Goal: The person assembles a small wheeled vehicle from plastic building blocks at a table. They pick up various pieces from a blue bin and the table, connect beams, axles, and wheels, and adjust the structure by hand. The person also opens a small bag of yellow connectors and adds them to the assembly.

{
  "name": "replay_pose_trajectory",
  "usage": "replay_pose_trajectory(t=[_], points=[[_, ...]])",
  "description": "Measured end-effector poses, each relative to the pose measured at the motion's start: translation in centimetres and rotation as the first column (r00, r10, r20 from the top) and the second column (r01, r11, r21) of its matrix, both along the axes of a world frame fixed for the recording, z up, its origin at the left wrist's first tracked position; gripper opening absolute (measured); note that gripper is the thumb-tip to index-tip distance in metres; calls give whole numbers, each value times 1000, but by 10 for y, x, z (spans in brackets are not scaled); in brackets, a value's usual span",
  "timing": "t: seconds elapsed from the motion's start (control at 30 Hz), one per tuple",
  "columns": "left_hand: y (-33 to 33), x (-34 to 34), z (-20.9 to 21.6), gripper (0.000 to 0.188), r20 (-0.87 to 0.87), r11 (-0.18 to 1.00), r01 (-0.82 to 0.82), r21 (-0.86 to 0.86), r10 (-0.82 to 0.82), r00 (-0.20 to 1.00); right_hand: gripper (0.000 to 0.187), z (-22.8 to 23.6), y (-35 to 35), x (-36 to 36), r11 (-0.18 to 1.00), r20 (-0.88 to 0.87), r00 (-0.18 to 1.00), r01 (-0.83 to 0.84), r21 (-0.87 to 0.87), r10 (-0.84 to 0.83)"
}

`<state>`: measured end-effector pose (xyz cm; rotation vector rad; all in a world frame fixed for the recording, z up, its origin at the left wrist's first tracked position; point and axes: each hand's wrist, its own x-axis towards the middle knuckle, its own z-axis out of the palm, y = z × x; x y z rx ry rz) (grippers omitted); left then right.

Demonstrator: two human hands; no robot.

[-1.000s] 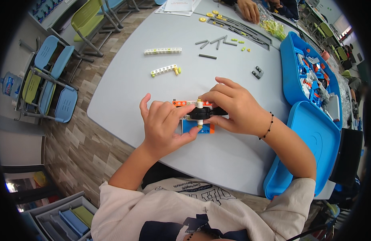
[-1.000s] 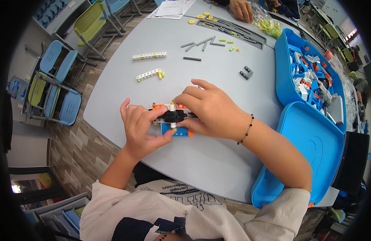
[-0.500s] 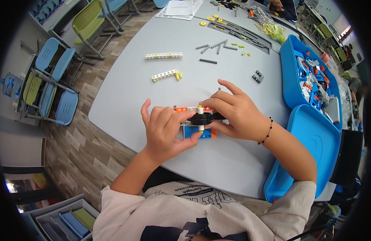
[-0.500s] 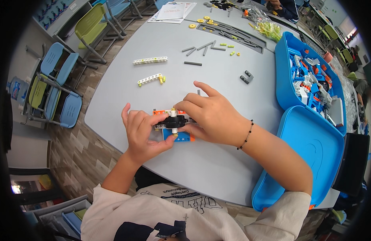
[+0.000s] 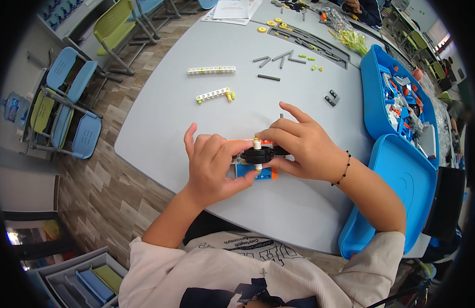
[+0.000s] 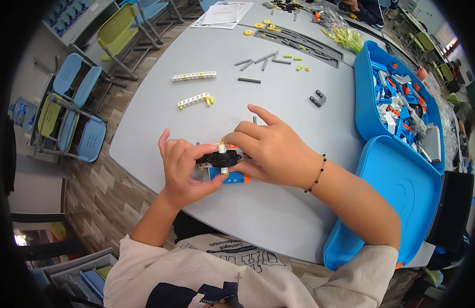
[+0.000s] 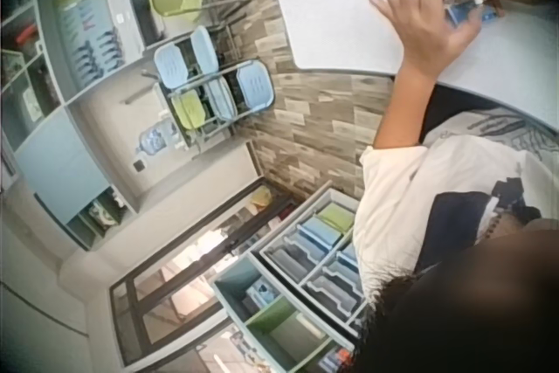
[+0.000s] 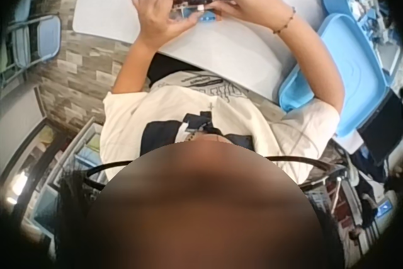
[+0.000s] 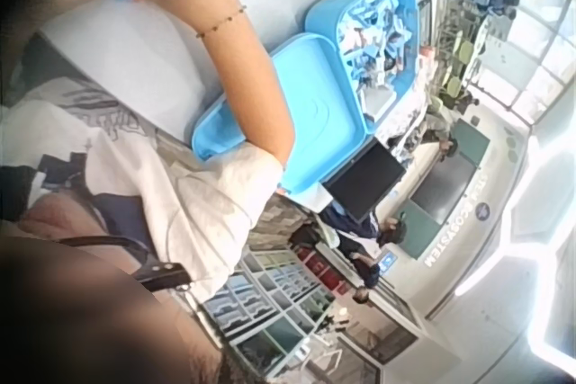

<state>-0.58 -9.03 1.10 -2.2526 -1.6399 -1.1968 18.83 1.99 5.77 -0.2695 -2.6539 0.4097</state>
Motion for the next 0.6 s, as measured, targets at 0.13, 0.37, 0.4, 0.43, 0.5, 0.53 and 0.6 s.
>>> replay_pose_trajectory(t=[0.13,0.37,0.4,0.43,0.5,0.53,0.6], points=[[3,-1,6,59,52,992,41,-117,-35,998,41,-2,-2,0,1000,14,1000,8,-17,-8],[11,-7,17,64,-22,985,109,-132,-113,993,43,5,7,9,970,-11,999,49,-236,-53],[13,-7,19,65,-28,982,134,-130,-139,990,42,6,10,10,963,-19,998,51,-264,-58],[14,-7,21,64,-17,977,132,-166,-137,990,41,6,13,11,956,-27,998,53,-288,-64],[17,-7,26,63,17,965,147,-218,-147,989,36,6,16,12,957,-77,996,20,-290,-44],[21,-8,29,62,7,955,202,-218,-205,979,35,6,16,12,949,-56,996,48,-310,-69],[31,-12,36,60,-14,925,302,-228,-314,949,33,4,17,13,931,-15,994,100,-351,-112]])
